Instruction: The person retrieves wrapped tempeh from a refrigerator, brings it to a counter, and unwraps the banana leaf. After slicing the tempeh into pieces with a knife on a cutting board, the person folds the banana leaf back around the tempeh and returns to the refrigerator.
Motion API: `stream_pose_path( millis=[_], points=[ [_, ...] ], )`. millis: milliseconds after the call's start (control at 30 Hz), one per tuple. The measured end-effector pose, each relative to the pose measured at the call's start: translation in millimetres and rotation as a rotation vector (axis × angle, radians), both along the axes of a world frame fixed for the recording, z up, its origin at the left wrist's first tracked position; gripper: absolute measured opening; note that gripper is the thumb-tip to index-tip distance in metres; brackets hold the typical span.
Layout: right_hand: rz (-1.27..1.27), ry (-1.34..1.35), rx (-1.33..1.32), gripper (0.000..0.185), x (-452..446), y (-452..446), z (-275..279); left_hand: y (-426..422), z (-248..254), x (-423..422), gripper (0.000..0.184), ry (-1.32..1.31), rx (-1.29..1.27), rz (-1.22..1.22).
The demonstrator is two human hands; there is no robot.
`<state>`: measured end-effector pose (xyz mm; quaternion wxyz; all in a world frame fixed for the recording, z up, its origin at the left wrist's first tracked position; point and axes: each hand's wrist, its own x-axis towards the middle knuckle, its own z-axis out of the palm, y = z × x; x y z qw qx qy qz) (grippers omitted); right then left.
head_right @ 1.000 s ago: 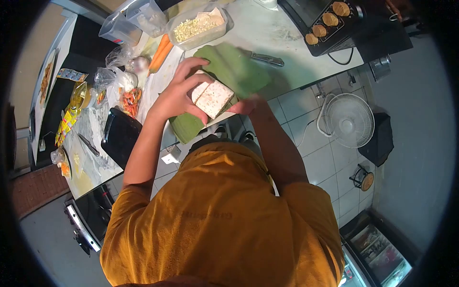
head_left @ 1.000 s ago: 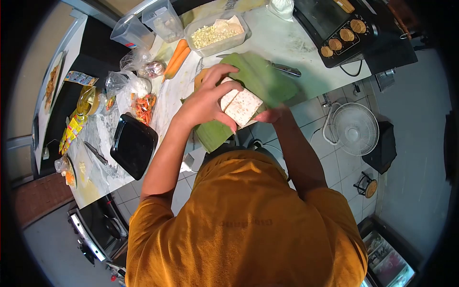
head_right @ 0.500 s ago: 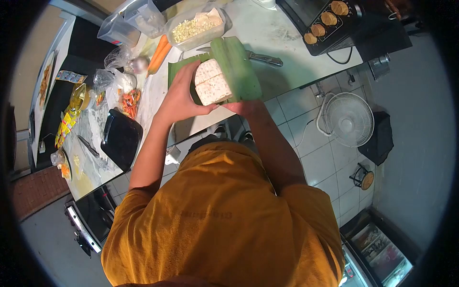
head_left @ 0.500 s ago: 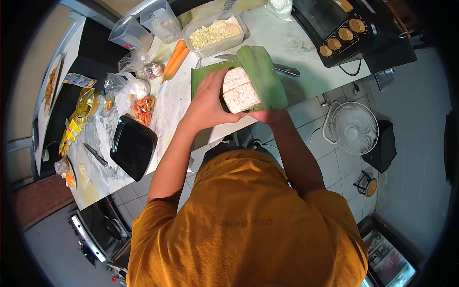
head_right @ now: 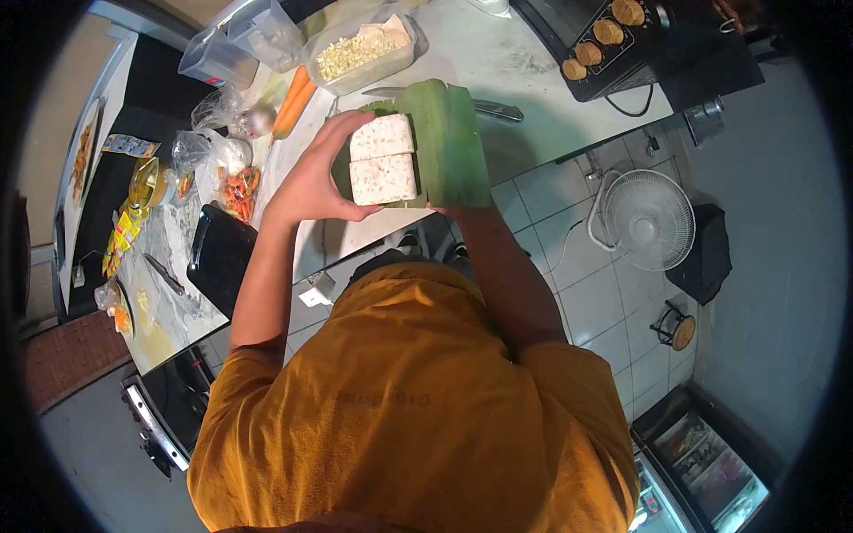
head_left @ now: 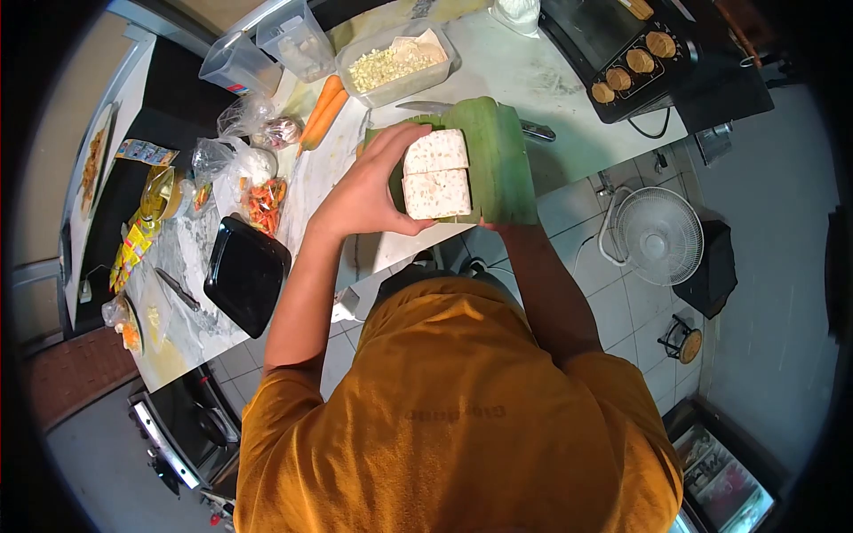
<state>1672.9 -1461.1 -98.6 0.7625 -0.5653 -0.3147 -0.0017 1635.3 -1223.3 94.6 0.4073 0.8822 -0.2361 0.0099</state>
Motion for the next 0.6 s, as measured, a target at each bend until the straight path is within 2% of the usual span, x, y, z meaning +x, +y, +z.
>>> stream_pose_path(
  millis=[33, 67, 100, 167, 267, 333, 367, 433, 467, 533, 600],
  points=[
    [-0.162, -0.182, -0.279, 0.070, -0.1, -1.0, -0.1, 0.7, -0.3, 0.3, 0.106, 0.001, 0.001, 0.002],
    [-0.160, -0.181, -0.279, 0.070, -0.4, 0.4, -3.9, 1.5, -1.4, 0.5, 0.106, -0.004, -0.002, -0.005],
    [0.004, 0.063, 0.014, 0.070, -0.3, 2.8, -7.9, 1.9, -2.0, 0.9, 0.106, -0.010, -0.005, -0.014],
    [0.165, 0.303, 0.307, 0.069, -0.3, 4.8, -7.8, 2.1, -1.5, 0.8, 0.106, 0.000, -0.008, -0.016],
    [0.107, 0.287, 0.267, 0.068, -2.9, 9.9, 9.7, 2.3, -2.9, 1.0, 0.106, 0.022, -0.019, -0.017],
    [0.061, 0.015, 0.194, 0.066, -3.5, 17.9, 39.6, 2.0, -3.6, 2.2, 0.105, 0.033, -0.028, -0.020],
    [0.061, 0.015, 0.193, 0.066, -6.6, 18.7, 53.7, 1.6, -3.9, 2.8, 0.106, 0.061, -0.027, -0.030],
    [0.406, 0.729, 0.244, 0.056, -6.7, 27.4, 89.1, 2.2, -4.1, 2.6, 0.106, 0.089, -0.027, -0.040],
    [0.459, 1.178, 0.283, 0.052, -2.9, 36.1, 109.9, 4.2, -4.2, 2.5, 0.105, 0.080, -0.013, -0.041],
    [0.488, 1.237, 0.339, 0.048, -3.6, 35.2, 115.5, 12.8, -8.4, 1.6, 0.103, 0.071, 0.001, -0.038],
    [0.421, 1.210, 0.288, 0.047, -3.7, 34.9, 125.7, 30.8, -27.1, 2.3, 0.085, -0.033, -0.115, 0.191]
  ],
)
